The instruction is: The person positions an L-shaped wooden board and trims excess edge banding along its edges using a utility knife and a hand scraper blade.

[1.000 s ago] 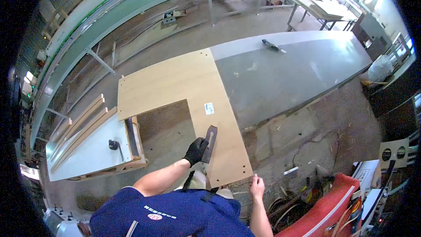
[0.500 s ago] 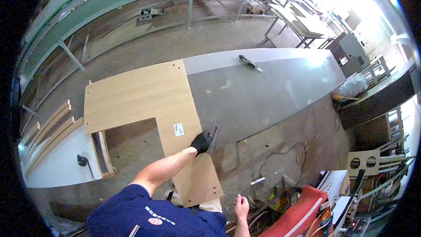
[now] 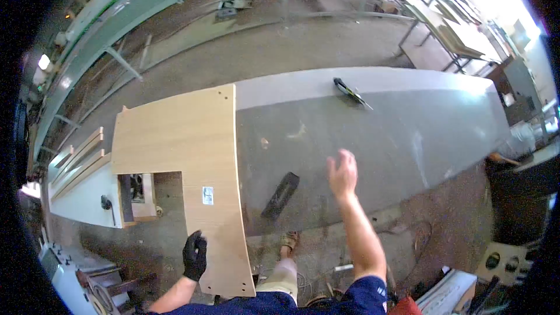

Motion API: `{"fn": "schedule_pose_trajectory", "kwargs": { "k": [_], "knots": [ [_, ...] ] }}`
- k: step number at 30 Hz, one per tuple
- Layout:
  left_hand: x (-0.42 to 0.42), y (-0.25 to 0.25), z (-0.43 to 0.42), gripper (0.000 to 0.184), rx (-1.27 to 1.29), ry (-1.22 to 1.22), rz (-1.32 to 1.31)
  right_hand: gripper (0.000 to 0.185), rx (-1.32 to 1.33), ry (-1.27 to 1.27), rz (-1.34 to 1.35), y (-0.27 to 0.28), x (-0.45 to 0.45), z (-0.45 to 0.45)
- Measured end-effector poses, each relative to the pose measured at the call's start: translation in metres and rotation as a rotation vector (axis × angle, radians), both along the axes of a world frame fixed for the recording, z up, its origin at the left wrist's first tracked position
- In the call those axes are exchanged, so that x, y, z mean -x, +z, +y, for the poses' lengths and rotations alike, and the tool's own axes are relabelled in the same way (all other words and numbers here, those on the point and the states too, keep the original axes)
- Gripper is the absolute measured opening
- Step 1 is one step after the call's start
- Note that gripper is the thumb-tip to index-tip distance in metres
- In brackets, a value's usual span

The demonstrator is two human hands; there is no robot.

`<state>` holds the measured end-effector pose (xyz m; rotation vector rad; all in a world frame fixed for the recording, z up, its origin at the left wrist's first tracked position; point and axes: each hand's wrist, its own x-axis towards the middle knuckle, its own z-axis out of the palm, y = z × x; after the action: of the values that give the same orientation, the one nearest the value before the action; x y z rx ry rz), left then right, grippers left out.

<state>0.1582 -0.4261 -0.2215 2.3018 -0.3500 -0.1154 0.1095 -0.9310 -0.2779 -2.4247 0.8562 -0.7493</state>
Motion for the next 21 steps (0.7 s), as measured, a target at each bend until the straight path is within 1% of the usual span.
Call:
{"fn": "schedule_pose_trajectory", "kwargs": {
  "k": [1, 2, 3, 4, 5, 6, 7, 8, 9, 10, 11, 12, 14, 15, 17, 19, 20, 21],
  "knots": [
    [0.008, 0.015, 0.005, 0.027, -0.046, 0.051, 0.039, 0.040, 0.114, 0.002, -0.018, -0.006, -0.025, -0.032],
    [0.017, 0.028, 0.013, 0.030, -0.095, 0.115, 0.075, 0.045, 0.067, -0.058, 0.079, -0.002, -0.049, -0.054],
    [0.028, 0.015, 0.031, 0.034, -0.075, 0.159, 0.068, 0.051, 0.068, -0.055, 0.131, 0.003, -0.068, -0.079],
    [0.034, 0.028, 0.036, 0.034, -0.130, 0.128, 0.023, 0.058, 0.105, -0.072, 0.192, -0.002, -0.084, -0.101],
    [0.042, 0.032, 0.045, 0.034, -0.189, 0.134, -0.003, 0.067, 0.108, -0.039, 0.274, -0.001, -0.098, -0.123],
    [0.050, 0.032, 0.053, 0.034, -0.246, 0.151, -0.026, 0.074, 0.146, -0.070, 0.289, 0.011, -0.114, -0.132],
    [0.057, 0.030, 0.064, 0.034, -0.230, 0.168, 0.035, 0.081, 0.122, -0.061, 0.383, 0.004, -0.124, -0.154],
    [0.064, 0.030, 0.071, 0.034, -0.254, 0.194, 0.047, 0.083, 0.240, -0.103, 0.385, -0.019, -0.139, -0.176],
    [0.070, 0.030, 0.078, 0.034, -0.276, 0.214, 0.066, 0.083, 0.203, -0.149, 0.377, -0.017, -0.150, -0.178],
    [0.075, 0.034, 0.083, 0.035, -0.291, 0.221, 0.090, 0.075, 0.048, -0.098, 0.353, 0.004, -0.158, -0.171],
    [0.077, 0.040, 0.081, 0.035, -0.286, 0.305, 0.200, 0.068, 0.152, -0.120, 0.353, -0.025, -0.166, -0.184],
    [0.080, 0.038, 0.086, 0.036, -0.296, 0.310, 0.188, 0.061, 0.261, -0.156, 0.357, -0.051, -0.168, -0.198],
    [0.086, 0.027, 0.092, 0.036, -0.305, 0.299, 0.170, 0.045, 0.309, -0.136, 0.461, -0.046, -0.165, -0.177],
    [0.085, 0.032, 0.087, 0.042, -0.264, 0.342, 0.280, 0.043, 0.324, -0.123, 0.445, -0.046, -0.164, -0.170],
    [0.087, 0.021, 0.092, 0.042, -0.256, 0.293, 0.213, 0.038, 0.354, -0.102, 0.412, -0.045, -0.159, -0.154],
    [0.085, 0.003, 0.104, 0.041, -0.251, 0.240, 0.172, 0.036, 0.333, 0.023, 0.363, -0.041, -0.153, -0.133],
    [0.084, 0.002, 0.103, 0.041, -0.230, 0.228, 0.156, 0.035, 0.323, 0.091, 0.332, -0.036, -0.154, -0.119],
    [0.078, 0.004, 0.102, 0.041, -0.209, 0.219, 0.138, 0.034, 0.245, 0.242, 0.210, -0.018, -0.151, -0.092]
  ]
}}
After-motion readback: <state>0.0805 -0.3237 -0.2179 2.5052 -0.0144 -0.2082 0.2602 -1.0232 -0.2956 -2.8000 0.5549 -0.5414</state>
